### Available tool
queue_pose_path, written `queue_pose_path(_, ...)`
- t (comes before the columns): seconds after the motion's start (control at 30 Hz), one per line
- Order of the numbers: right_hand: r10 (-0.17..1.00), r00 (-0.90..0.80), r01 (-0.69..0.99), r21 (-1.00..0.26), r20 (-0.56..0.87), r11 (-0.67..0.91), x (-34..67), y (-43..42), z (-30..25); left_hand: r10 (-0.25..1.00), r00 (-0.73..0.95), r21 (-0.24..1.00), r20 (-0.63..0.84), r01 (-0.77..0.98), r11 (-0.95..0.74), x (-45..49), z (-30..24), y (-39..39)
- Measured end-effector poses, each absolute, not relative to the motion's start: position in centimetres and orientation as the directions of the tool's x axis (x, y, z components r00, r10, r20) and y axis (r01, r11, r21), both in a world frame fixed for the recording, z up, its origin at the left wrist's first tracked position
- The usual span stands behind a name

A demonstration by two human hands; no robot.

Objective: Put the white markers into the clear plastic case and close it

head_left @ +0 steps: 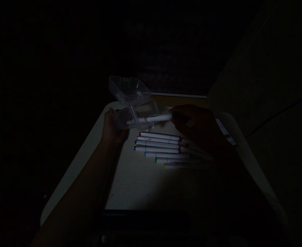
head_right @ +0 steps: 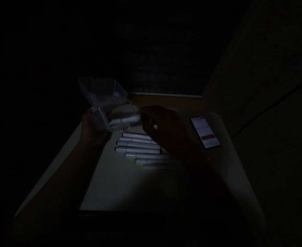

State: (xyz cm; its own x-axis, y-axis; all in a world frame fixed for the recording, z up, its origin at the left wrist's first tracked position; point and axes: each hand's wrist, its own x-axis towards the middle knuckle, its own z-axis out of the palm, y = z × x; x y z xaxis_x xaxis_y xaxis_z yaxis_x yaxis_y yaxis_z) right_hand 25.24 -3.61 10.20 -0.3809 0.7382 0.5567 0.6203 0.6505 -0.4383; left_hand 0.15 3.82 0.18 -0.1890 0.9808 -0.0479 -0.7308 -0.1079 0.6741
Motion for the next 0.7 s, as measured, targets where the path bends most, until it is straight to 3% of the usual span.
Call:
queue_pose_path(0.4, 0.738, -0.38, 0.63, -0.429, 0.557, 0.647, 25.7, -3.4, 10.1, 0.955, -0.287, 0.655, -0.079, -0.737, -0.167, 0.1, -0.3, 4.4)
queue_pose_path(0.53, 0.837, -0.435, 0.716, -0.436, 0.333, 0.546, 26.2, -3.0, 9.7, 0.968, -0.248, 0.648, -0.036, -0.743, -0.166, 0.0, -0.6, 4.5)
queue_pose_path(0.7, 0.849, -0.522, 0.825, -0.303, -0.083, 0.477, 26.6, -1.9, 7.4, 0.971, -0.23, 0.657, -0.063, -0.742, -0.133, -0.1, -0.6, 4.4)
